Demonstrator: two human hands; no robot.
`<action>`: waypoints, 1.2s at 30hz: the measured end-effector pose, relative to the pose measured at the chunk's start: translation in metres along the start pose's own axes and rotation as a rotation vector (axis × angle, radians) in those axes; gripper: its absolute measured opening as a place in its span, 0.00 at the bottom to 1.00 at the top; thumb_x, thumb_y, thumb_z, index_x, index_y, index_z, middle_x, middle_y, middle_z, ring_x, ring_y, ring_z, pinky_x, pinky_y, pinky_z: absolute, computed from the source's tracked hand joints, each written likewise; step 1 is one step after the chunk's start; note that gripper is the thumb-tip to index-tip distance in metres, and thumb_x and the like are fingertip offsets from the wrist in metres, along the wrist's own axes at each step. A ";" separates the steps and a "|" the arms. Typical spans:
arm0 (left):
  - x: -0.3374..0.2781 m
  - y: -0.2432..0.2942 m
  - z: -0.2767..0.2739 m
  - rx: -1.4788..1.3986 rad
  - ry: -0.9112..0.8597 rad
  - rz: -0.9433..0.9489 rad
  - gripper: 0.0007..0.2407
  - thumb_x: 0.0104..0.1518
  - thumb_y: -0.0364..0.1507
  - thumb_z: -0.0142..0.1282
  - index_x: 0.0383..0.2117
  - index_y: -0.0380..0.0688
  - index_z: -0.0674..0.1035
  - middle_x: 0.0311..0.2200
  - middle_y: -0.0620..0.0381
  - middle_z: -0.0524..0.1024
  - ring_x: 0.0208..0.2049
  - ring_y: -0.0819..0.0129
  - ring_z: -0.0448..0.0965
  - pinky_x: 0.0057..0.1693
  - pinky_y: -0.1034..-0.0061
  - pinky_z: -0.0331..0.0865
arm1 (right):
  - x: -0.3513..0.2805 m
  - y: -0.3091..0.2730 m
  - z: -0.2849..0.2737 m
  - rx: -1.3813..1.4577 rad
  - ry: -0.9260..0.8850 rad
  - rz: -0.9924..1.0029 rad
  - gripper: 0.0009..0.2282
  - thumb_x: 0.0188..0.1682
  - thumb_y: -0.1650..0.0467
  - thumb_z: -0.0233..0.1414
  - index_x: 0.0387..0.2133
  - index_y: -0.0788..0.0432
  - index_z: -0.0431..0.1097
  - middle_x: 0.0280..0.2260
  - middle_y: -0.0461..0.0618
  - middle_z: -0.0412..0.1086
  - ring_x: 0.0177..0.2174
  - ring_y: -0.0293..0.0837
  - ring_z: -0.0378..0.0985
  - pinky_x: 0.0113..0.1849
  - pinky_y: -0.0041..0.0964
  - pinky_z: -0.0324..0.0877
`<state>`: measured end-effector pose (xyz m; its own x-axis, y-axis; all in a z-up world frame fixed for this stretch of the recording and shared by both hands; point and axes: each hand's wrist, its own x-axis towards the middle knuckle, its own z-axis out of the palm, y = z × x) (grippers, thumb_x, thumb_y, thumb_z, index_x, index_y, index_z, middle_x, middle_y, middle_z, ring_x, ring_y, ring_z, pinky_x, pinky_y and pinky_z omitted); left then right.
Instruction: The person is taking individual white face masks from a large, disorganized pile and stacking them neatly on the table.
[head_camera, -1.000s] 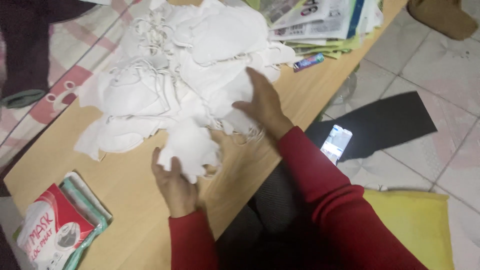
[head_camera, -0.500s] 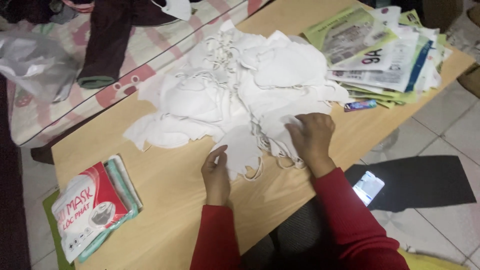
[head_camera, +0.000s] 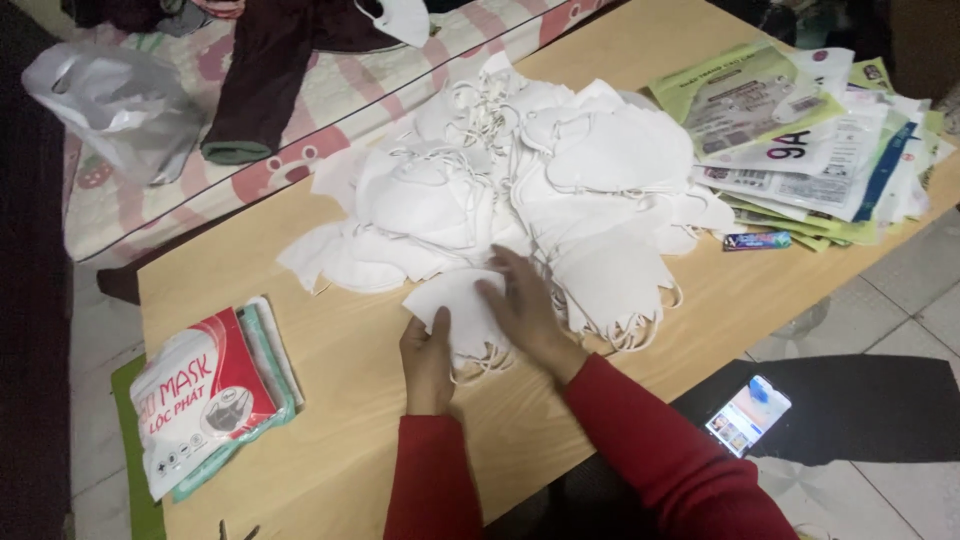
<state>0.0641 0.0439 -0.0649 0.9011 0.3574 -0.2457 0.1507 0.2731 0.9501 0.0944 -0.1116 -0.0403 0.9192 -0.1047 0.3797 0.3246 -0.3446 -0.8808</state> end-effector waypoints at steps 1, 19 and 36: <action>-0.001 0.009 0.000 -0.001 0.009 0.002 0.12 0.63 0.25 0.54 0.50 0.34 0.77 0.41 0.41 0.82 0.42 0.59 0.83 0.48 0.64 0.77 | 0.002 0.006 -0.007 0.004 -0.008 -0.002 0.23 0.50 0.66 0.59 0.58 0.58 0.65 0.45 0.62 0.74 0.46 0.64 0.78 0.48 0.59 0.72; -0.027 0.061 -0.013 0.225 0.083 0.213 0.36 0.57 0.14 0.46 0.72 0.55 0.47 0.70 0.31 0.42 0.71 0.39 0.38 0.70 0.46 0.39 | 0.003 0.048 -0.017 -0.685 -0.312 -0.067 0.13 0.50 0.64 0.50 0.45 0.47 0.78 0.39 0.49 0.78 0.44 0.52 0.79 0.46 0.48 0.66; -0.006 0.003 -0.007 0.057 0.022 -0.006 0.08 0.63 0.26 0.53 0.45 0.39 0.81 0.39 0.50 0.80 0.43 0.68 0.79 0.51 0.70 0.75 | -0.028 0.004 -0.004 0.047 -0.165 -0.459 0.05 0.46 0.69 0.61 0.33 0.54 0.80 0.27 0.52 0.78 0.33 0.53 0.81 0.39 0.44 0.74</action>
<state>0.0569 0.0488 -0.0615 0.8908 0.3759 -0.2552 0.1799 0.2240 0.9578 0.0692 -0.1134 -0.0531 0.7006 0.1985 0.6854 0.7108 -0.2779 -0.6461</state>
